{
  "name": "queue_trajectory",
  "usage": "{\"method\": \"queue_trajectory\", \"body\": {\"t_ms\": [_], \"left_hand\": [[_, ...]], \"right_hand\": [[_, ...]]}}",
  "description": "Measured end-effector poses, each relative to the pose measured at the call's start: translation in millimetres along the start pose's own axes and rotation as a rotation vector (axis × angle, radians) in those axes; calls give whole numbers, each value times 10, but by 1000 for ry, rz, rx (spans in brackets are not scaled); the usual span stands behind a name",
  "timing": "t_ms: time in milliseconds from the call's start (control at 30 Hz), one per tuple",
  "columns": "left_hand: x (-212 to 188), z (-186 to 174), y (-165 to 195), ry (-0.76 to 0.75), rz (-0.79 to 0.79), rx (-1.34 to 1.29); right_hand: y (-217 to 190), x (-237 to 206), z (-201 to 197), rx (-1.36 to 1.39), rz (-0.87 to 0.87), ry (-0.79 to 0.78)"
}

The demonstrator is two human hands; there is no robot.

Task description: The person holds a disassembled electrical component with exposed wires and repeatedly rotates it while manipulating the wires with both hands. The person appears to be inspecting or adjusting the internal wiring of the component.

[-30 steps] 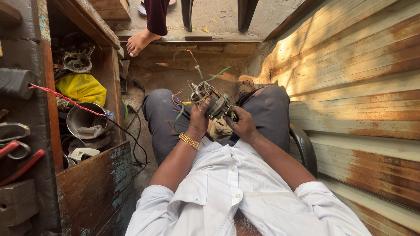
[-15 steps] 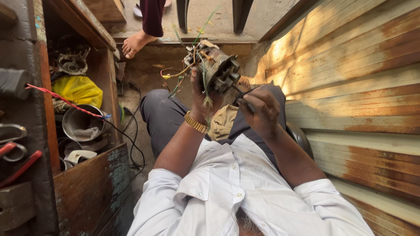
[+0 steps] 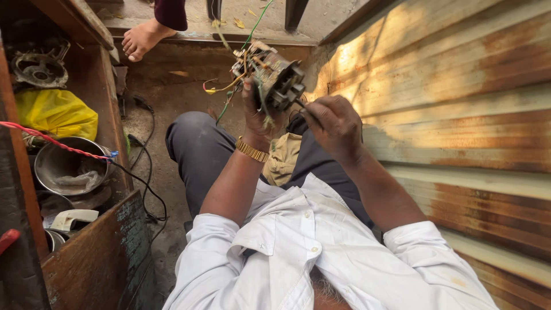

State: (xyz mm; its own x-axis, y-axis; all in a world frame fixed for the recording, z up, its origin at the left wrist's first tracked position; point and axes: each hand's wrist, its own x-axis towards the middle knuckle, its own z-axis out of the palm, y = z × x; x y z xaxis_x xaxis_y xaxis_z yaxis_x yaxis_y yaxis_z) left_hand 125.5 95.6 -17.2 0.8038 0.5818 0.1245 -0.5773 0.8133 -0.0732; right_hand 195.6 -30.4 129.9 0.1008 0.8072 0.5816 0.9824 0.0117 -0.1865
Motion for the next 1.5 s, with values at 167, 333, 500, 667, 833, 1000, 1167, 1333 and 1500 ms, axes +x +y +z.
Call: {"method": "queue_trajectory", "body": {"t_ms": [167,333,500,667,833,1000,1167,1333,1500], "left_hand": [[58,-179,256,118,104,26],[73,-193,371,127,90,25],[123,-178,419,142,96,59],[128,-202,441,137,82,75],[76,-210,467,208,62,82],[99,-204,468,225,67,128],[105,-208,450,234,48,113],[79,-223,440,237,33,121],[63,-242,411,282,75,168]], "right_hand": [[-84,105,283,56,17,-45],[-90,199,466,55,35,-73],[-53,254,606,49,56,-85],[-29,232,739,23,60,-101],[-16,170,843,53,124,-90],[2,137,880,145,245,-89],[-4,116,842,249,453,-102],[-21,100,811,181,432,-117],[-9,93,818,84,581,-232]]}}
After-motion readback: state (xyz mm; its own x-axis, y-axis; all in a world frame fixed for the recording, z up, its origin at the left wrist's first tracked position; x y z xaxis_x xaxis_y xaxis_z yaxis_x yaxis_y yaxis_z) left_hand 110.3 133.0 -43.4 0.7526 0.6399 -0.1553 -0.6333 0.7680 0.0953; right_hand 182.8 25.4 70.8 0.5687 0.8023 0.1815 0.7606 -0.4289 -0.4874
